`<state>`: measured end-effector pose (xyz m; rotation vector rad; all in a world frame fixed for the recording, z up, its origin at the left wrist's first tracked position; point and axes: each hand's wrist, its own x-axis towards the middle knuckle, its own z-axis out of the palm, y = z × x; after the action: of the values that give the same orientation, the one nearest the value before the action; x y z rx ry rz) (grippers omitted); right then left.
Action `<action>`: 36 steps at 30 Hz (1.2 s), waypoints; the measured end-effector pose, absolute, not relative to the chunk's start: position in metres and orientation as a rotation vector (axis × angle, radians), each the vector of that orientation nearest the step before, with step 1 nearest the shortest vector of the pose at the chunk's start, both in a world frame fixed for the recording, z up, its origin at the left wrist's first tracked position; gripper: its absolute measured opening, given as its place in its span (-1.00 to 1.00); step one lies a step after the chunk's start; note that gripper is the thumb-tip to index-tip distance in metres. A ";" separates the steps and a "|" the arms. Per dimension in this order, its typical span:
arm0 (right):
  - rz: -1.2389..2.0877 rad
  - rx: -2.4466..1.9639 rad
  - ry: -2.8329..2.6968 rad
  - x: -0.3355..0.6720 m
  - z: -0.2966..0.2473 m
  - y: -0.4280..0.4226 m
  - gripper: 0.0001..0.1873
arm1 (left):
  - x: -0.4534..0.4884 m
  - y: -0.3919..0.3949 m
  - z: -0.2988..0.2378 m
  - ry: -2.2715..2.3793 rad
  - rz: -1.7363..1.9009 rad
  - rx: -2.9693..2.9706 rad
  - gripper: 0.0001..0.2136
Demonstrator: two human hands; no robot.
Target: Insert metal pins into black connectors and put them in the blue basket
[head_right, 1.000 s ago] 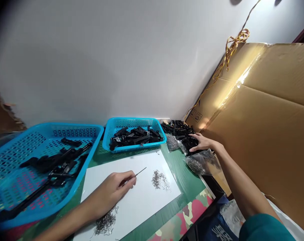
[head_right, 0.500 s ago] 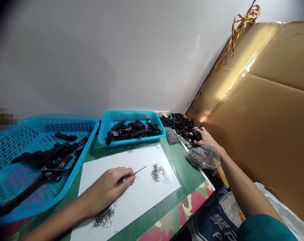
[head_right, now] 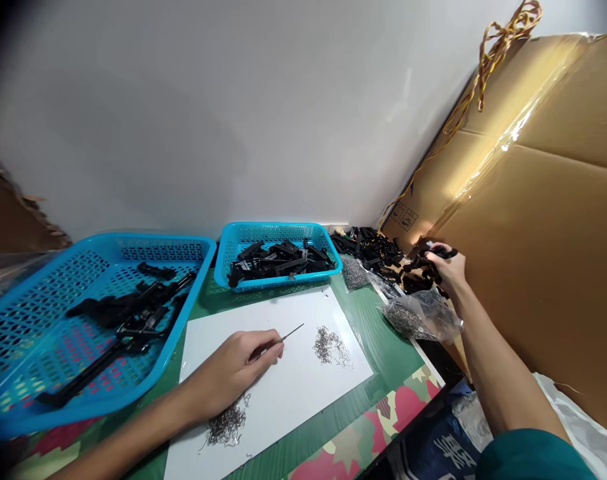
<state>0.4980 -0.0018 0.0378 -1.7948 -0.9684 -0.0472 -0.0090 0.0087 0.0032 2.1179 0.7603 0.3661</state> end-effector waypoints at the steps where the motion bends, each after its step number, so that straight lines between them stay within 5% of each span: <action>1: -0.032 -1.741 -0.930 0.494 0.049 0.000 -0.70 | -0.009 0.009 0.003 0.762 0.367 2.103 -0.64; 12: 0.496 -1.127 -1.386 0.288 0.152 0.057 -0.57 | -0.010 0.002 0.006 0.785 0.391 2.072 -0.66; 18: 0.612 -0.825 -1.996 0.094 0.136 0.089 -0.67 | -0.011 0.005 0.002 0.809 0.364 2.101 -0.66; 23: 0.412 -0.973 -2.551 0.002 0.098 0.112 -0.48 | -0.012 0.005 -0.008 0.817 0.486 2.061 -0.74; 30: 0.251 -0.932 -2.618 0.031 0.115 0.100 -0.09 | -0.011 0.009 -0.008 0.831 0.412 2.096 -0.72; 36: 0.174 -1.119 -2.119 0.208 0.137 0.093 -0.44 | -0.011 0.009 0.004 0.780 0.384 2.037 -0.63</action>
<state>0.2080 0.0928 0.1372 -1.1187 -2.1188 0.1736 -0.0115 0.0086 0.0039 2.0370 0.7803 0.3845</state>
